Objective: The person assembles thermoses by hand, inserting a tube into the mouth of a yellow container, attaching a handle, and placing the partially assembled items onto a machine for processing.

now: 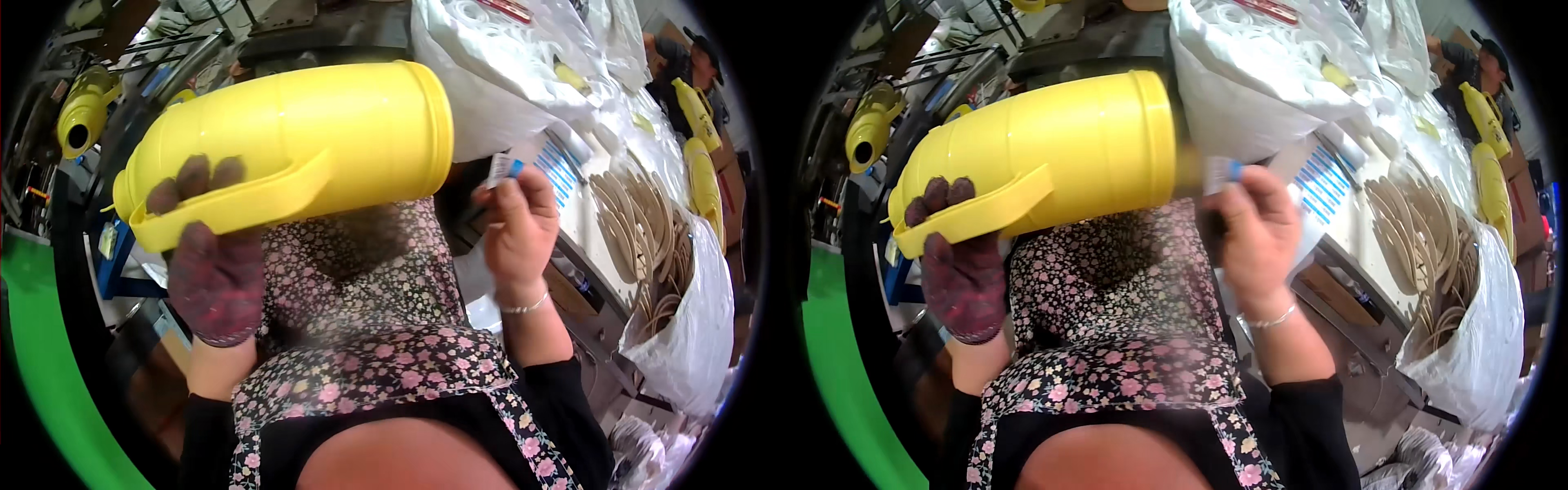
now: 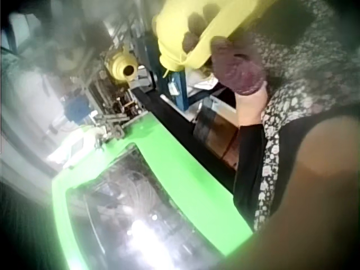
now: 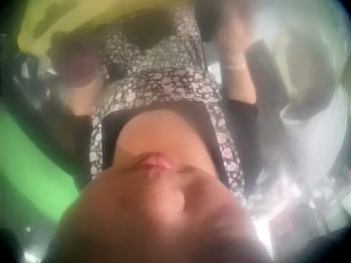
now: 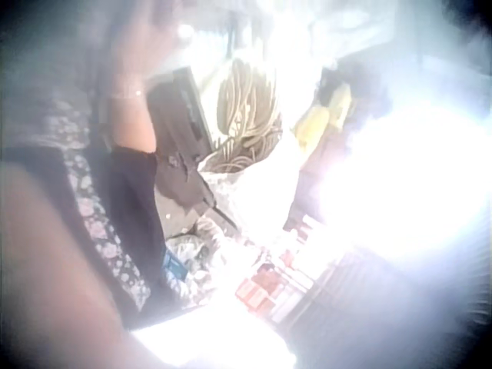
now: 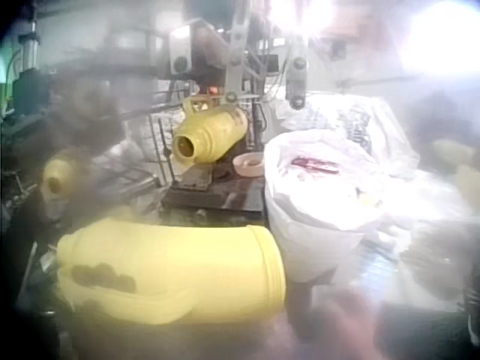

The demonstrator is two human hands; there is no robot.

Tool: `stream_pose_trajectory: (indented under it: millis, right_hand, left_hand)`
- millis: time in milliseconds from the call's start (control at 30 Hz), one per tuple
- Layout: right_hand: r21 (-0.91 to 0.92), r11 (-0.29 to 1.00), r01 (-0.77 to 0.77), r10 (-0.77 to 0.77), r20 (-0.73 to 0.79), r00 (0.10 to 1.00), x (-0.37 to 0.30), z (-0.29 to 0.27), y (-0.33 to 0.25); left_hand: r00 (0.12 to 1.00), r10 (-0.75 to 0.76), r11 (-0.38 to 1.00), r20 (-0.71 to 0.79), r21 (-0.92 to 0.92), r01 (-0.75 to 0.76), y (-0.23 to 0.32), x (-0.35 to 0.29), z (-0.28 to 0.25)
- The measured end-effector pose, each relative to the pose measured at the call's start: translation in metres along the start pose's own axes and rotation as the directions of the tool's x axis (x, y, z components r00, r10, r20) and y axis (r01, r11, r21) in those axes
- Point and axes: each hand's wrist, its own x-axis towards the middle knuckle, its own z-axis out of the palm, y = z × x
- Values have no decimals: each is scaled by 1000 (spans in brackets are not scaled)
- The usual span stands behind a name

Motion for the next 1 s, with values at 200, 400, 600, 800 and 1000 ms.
stream_pose_trajectory:
  millis: [200, 400, 600, 800, 1000]
  right_hand:
    - [320, 825, -465, 436, 162, 885, -7, 77, 13]
    - [168, 851, -498, 460, 219, 860, -3, 82, 21]
    - [104, 872, -478, 452, 200, 869, -4, 87, 22]
    - [-763, 640, 92, 227, 303, 926, 16, 77, 49]
    - [-731, 679, 70, 233, 305, 923, 20, 31, 60]
  left_hand:
    - [892, 292, 602, 345, 658, -452, -6, -16, 11]
    - [861, 255, 510, 440, 696, -506, 4, -23, 12]
    - [846, 163, 514, 508, 688, -513, 19, -31, 11]
    - [850, -4, 688, 526, 619, -379, 48, -35, 12]
    - [979, -13, 700, 206, 701, -138, 98, -14, -33]
